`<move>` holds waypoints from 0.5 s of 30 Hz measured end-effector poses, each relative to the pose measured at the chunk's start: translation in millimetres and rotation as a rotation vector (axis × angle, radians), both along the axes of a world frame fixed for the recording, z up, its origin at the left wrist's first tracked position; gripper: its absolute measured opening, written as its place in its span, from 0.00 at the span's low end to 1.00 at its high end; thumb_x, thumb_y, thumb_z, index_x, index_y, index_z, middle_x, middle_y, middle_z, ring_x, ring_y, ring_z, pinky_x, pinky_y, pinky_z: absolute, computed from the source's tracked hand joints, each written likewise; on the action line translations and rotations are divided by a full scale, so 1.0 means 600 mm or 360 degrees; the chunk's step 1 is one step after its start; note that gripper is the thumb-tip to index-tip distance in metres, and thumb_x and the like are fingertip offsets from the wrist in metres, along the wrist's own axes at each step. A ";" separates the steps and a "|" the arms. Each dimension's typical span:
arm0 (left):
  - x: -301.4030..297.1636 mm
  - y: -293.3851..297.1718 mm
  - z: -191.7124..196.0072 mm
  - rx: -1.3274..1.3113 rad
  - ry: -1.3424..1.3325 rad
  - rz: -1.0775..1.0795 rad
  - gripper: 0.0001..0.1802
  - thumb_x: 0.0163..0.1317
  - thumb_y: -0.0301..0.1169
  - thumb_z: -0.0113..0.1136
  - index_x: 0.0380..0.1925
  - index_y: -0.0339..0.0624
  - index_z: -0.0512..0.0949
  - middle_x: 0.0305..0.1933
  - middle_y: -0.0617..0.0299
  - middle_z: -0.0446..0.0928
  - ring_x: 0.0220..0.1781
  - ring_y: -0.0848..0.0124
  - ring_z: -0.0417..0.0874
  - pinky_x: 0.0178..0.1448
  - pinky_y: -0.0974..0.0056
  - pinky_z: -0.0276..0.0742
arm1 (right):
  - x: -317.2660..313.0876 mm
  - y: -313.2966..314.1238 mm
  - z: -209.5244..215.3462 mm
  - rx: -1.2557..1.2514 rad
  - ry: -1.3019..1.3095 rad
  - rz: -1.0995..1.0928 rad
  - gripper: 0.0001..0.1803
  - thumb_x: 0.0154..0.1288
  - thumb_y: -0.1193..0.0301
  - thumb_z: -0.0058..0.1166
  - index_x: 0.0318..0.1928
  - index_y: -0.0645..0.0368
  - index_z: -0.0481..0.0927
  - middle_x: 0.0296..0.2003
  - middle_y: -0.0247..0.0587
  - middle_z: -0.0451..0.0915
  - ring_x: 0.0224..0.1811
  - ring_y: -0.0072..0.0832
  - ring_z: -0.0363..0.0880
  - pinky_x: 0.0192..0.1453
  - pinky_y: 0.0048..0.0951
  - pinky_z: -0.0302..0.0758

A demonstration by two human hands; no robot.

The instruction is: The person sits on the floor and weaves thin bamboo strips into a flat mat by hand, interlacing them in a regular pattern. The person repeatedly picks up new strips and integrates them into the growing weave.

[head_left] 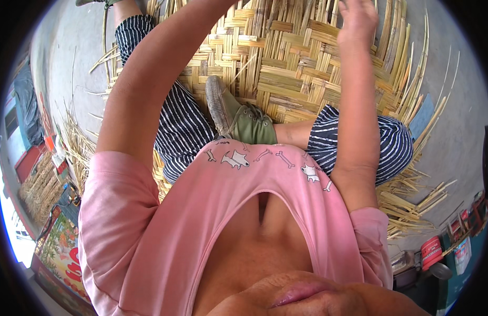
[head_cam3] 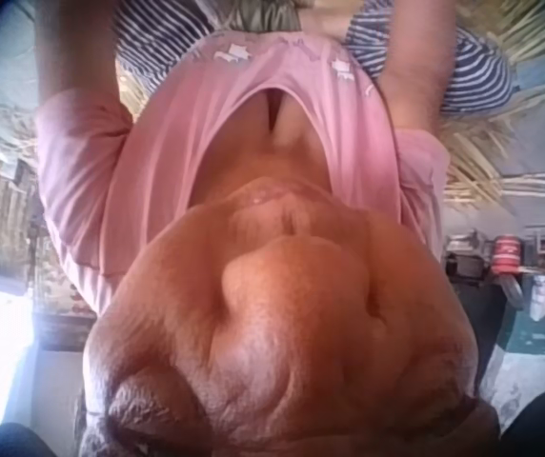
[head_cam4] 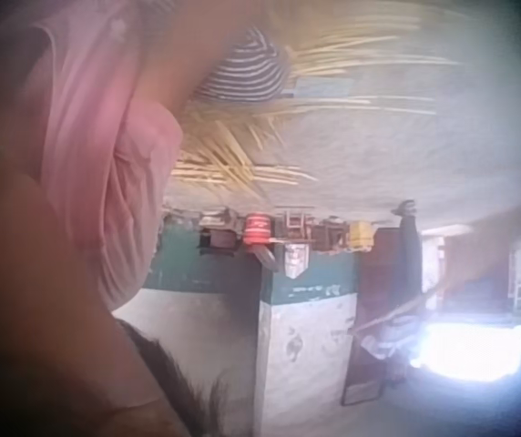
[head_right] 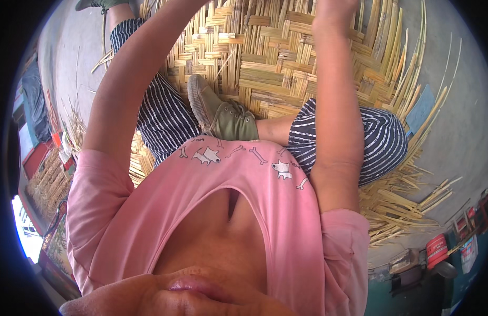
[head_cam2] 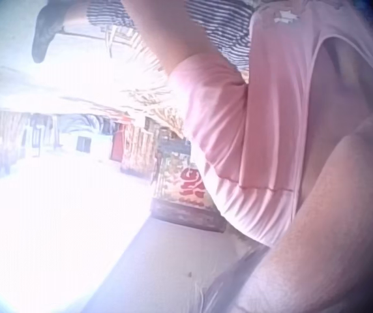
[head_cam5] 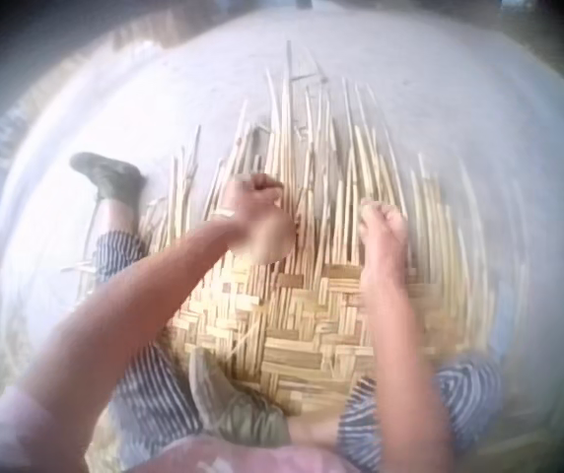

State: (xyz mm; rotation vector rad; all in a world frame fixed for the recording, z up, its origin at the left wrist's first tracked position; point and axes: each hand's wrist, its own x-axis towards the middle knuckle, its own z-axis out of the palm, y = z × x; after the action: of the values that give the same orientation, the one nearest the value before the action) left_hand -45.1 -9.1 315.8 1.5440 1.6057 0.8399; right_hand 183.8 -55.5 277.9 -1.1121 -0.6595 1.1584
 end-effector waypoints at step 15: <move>0.053 -0.100 0.050 -0.0166 0.1690 -0.1198 0.22 0.72 0.42 0.46 0.39 0.36 0.85 0.48 0.47 0.86 0.49 0.54 0.88 0.57 0.51 0.83 | 0.003 -0.009 0.024 0.0024 0.0185 0.0013 0.18 0.75 0.56 0.52 0.51 0.57 0.78 0.46 0.39 0.81 0.47 0.31 0.82 0.52 0.32 0.76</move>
State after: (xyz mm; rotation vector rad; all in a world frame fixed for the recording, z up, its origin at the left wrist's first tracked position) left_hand -13.5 -69.0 345.6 2.4452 1.4119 -0.5746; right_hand 185.8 -60.7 292.0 -1.0217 -0.5823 1.2136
